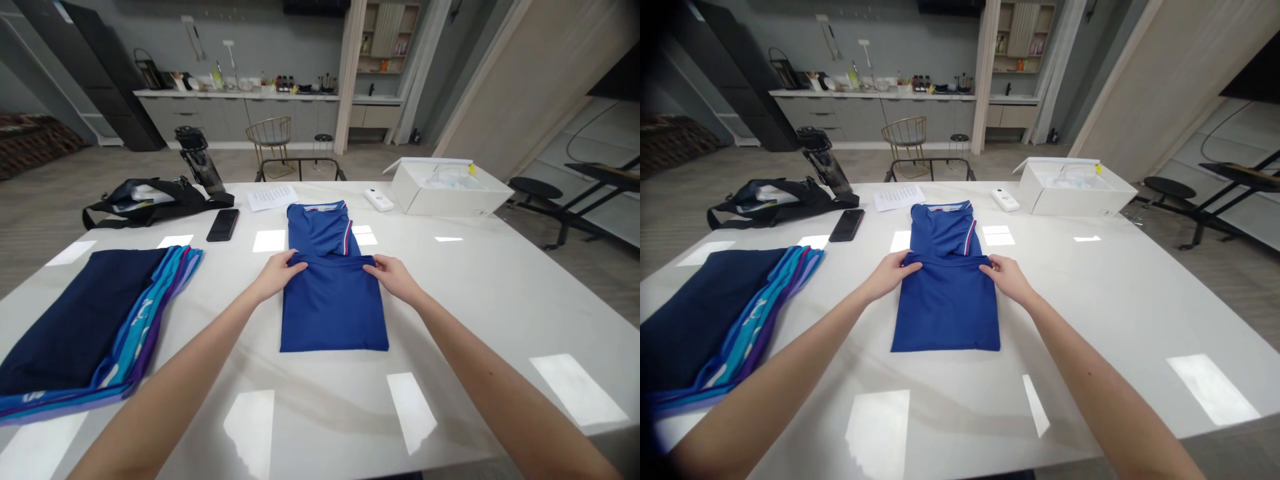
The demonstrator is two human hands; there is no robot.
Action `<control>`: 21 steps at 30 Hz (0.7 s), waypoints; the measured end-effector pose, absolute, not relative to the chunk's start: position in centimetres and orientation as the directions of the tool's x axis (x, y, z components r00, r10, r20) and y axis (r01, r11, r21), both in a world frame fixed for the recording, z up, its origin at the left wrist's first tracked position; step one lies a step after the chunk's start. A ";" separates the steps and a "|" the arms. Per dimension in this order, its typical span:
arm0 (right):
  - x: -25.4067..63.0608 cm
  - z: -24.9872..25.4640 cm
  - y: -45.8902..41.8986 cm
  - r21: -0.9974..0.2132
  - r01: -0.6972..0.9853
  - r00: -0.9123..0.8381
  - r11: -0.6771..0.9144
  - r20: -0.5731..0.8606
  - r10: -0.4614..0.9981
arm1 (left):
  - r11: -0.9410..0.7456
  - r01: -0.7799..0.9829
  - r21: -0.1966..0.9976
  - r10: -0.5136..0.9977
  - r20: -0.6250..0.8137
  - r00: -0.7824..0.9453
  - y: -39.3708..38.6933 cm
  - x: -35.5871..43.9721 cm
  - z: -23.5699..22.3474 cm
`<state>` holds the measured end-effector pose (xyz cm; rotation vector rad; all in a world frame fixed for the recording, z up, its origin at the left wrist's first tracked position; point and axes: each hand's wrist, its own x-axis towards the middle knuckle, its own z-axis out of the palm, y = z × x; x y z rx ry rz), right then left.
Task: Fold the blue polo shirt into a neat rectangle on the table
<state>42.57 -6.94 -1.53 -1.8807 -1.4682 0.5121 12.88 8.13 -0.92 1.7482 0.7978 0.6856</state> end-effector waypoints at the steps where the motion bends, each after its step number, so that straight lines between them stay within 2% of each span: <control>1: 42.7 -1.0 -6.4 -0.754 0.650 0.293 -0.091 0.139 0.946 | -0.271 0.162 0.949 0.764 0.110 0.636 8.7 13.0 0.1; 4: 43.7 0.8 -3.4 -0.855 0.518 0.336 0.013 0.217 0.917 | -0.336 0.085 0.938 0.747 0.210 0.631 11.2 13.8 2.7; 7: 45.1 2.3 1.6 -0.890 0.439 0.382 0.121 0.307 0.872 | -0.285 -0.030 0.958 0.796 0.254 0.549 15.4 15.8 4.3; 12: 48.1 1.3 12.1 -0.870 0.462 0.489 0.172 0.411 0.769 | 0.019 -0.190 0.982 0.871 0.077 0.485 24.4 20.7 2.3; 14: 49.1 -0.8 15.3 -0.876 0.480 0.531 0.047 0.333 0.779 | 0.111 -0.149 0.983 0.878 -0.027 0.478 27.4 22.2 -0.1; 17: 49.8 -4.4 17.8 -0.793 0.535 0.577 -0.290 0.093 0.811 | 0.112 0.086 0.990 0.926 -0.136 0.351 30.2 23.4 -4.0; 19: 49.9 -5.9 18.2 -0.697 0.576 0.599 -0.427 0.005 0.801 | 0.040 0.239 0.970 0.959 -0.105 0.264 31.0 23.5 -5.6; 21: 49.8 -6.3 18.1 -0.644 0.610 0.617 -0.461 0.021 0.787 | -0.070 0.293 0.954 0.973 0.001 0.229 31.4 23.5 -5.9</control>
